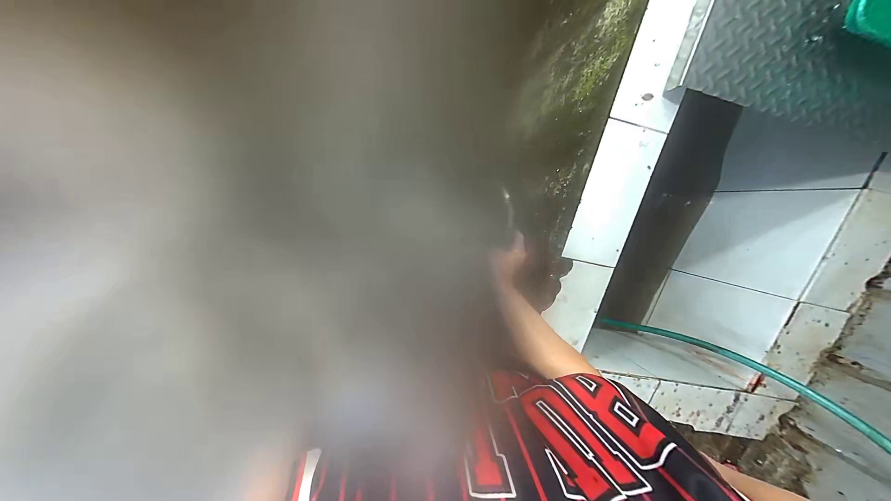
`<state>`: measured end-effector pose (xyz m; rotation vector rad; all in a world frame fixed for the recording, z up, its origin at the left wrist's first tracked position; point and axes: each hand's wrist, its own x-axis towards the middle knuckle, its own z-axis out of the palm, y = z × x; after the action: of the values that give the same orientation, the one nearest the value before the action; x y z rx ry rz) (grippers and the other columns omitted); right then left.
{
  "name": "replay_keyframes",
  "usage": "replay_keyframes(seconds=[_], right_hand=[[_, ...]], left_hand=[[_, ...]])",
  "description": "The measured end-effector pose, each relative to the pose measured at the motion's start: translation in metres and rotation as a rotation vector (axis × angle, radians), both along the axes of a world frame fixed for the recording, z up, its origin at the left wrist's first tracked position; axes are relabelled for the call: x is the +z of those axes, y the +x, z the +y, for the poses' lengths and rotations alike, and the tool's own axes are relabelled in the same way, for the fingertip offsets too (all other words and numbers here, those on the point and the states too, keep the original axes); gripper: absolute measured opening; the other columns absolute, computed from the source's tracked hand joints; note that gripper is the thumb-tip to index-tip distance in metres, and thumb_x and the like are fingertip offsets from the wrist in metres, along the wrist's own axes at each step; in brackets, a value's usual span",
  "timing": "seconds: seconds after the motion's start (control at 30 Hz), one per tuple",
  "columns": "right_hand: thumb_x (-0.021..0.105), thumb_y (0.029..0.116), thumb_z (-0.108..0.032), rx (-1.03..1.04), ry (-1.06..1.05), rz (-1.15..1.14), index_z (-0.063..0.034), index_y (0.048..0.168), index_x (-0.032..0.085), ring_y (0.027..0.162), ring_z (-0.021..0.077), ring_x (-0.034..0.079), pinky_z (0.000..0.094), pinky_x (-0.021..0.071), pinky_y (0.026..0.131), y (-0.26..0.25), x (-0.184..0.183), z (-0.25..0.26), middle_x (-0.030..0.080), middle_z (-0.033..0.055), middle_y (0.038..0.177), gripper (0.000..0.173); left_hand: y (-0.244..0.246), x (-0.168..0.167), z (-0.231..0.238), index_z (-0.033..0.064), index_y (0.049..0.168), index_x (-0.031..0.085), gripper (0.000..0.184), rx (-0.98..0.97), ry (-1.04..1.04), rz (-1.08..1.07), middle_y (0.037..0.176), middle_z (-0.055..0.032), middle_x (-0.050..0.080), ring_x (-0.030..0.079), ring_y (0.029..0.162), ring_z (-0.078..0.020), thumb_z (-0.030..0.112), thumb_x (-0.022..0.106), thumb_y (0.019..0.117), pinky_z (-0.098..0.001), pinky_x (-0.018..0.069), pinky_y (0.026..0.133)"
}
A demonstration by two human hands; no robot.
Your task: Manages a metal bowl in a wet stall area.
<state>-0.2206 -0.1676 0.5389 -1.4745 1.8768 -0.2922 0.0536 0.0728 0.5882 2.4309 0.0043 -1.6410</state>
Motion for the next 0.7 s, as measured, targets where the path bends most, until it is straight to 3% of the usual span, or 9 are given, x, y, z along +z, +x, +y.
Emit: replay_keyframes(seconds=[0.07,0.13,0.2,0.3,0.37,0.43,0.5,0.57,0.7], right_hand=[[0.059,0.0923,0.002,0.115,-0.049,0.037,-0.0085,0.153,0.043,0.130,0.0372,0.058,0.0546,0.0479,0.108,0.008,0.004,-0.002,0.058,0.0202,0.143,0.064],[0.055,0.0964,-0.002,0.216,-0.080,0.042,-0.0130,0.157,0.037,0.132,0.0404,0.055,0.0571,0.0464,0.108,0.010,0.006,-0.003,0.053,0.0211,0.148,0.065],[0.055,0.0956,-0.001,0.319,-0.128,0.051,-0.0155,0.159,0.034,0.135,0.0406,0.053,0.0564,0.0464,0.109,0.006,0.010,-0.004,0.050,0.0210,0.151,0.068],[0.061,0.0864,0.002,0.468,-0.296,0.047,-0.0101,0.156,0.039,0.138,0.0335,0.051,0.0486,0.0457,0.112,-0.009,0.018,-0.013,0.050,0.0175,0.152,0.074],[0.061,0.0851,-0.001,0.506,-0.473,-0.020,-0.0040,0.150,0.047,0.137,0.0310,0.053,0.0471,0.0453,0.114,-0.029,0.030,-0.021,0.054,0.0171,0.149,0.066],[0.055,0.0905,0.001,0.454,-0.609,-0.088,0.0004,0.144,0.053,0.134,0.0277,0.057,0.0442,0.0485,0.112,-0.056,0.055,-0.030,0.059,0.0169,0.145,0.054],[0.054,0.0866,0.009,0.339,-0.753,-0.138,0.0124,0.138,0.053,0.130,0.0324,0.060,0.0433,0.0503,0.110,-0.090,0.087,-0.041,0.060,0.0264,0.138,0.051],[0.054,0.0856,0.010,0.182,-0.887,-0.103,0.0213,0.136,0.046,0.134,0.0387,0.055,0.0437,0.0472,0.114,-0.131,0.115,-0.058,0.055,0.0355,0.139,0.052],[0.053,0.0918,0.000,-0.324,-0.960,0.111,0.0236,0.144,0.030,0.141,0.0292,0.048,0.0292,0.0409,0.117,-0.208,0.115,-0.108,0.045,0.0329,0.147,0.062]], left_hand=[[-0.009,0.004,0.002,-0.0063,0.142,0.049,0.046,-0.030,-0.010,0.023,0.131,-0.0325,0.059,0.059,0.121,-0.0439,0.021,0.055,0.1052,-0.0573,0.0451,0.105],[-0.031,-0.014,0.018,-0.0103,0.129,0.059,0.043,-0.035,-0.142,-0.198,0.114,-0.0349,0.066,0.066,0.106,-0.0469,0.023,0.059,0.1011,-0.0606,0.0516,0.093],[-0.025,0.006,0.000,-0.0060,0.140,0.052,0.046,-0.005,-0.025,-0.006,0.131,-0.0322,0.060,0.058,0.124,-0.0448,0.022,0.057,0.1044,-0.0597,0.0439,0.106],[-0.035,0.007,-0.005,-0.0016,0.140,0.054,0.045,0.014,0.003,-0.034,0.130,-0.0294,0.062,0.061,0.120,-0.0431,0.022,0.059,0.1026,-0.0593,0.0474,0.102],[-0.040,0.007,-0.007,-0.0038,0.138,0.056,0.043,0.017,-0.021,-0.071,0.128,-0.0307,0.063,0.061,0.119,-0.0434,0.019,0.060,0.1022,-0.0590,0.0474,0.102],[-0.044,0.025,-0.024,-0.0063,0.140,0.053,0.042,0.033,0.006,-0.057,0.131,-0.0318,0.060,0.058,0.124,-0.0428,0.013,0.059,0.1031,-0.0566,0.0429,0.107],[-0.047,0.026,-0.020,-0.0074,0.141,0.051,0.044,0.011,-0.021,-0.062,0.132,-0.0327,0.059,0.058,0.124,-0.0433,0.013,0.059,0.1027,-0.0568,0.0429,0.107],[-0.051,-0.023,0.018,-0.0042,0.135,0.059,0.047,-0.051,-0.086,-0.190,0.119,-0.0299,0.066,0.066,0.108,-0.0411,0.023,0.064,0.0965,-0.0581,0.0534,0.091],[-0.040,-0.082,0.046,0.0007,0.137,0.059,0.054,-0.008,0.006,-0.135,0.122,-0.0242,0.067,0.066,0.111,-0.0351,0.023,0.071,0.0889,-0.0561,0.0522,0.096]])
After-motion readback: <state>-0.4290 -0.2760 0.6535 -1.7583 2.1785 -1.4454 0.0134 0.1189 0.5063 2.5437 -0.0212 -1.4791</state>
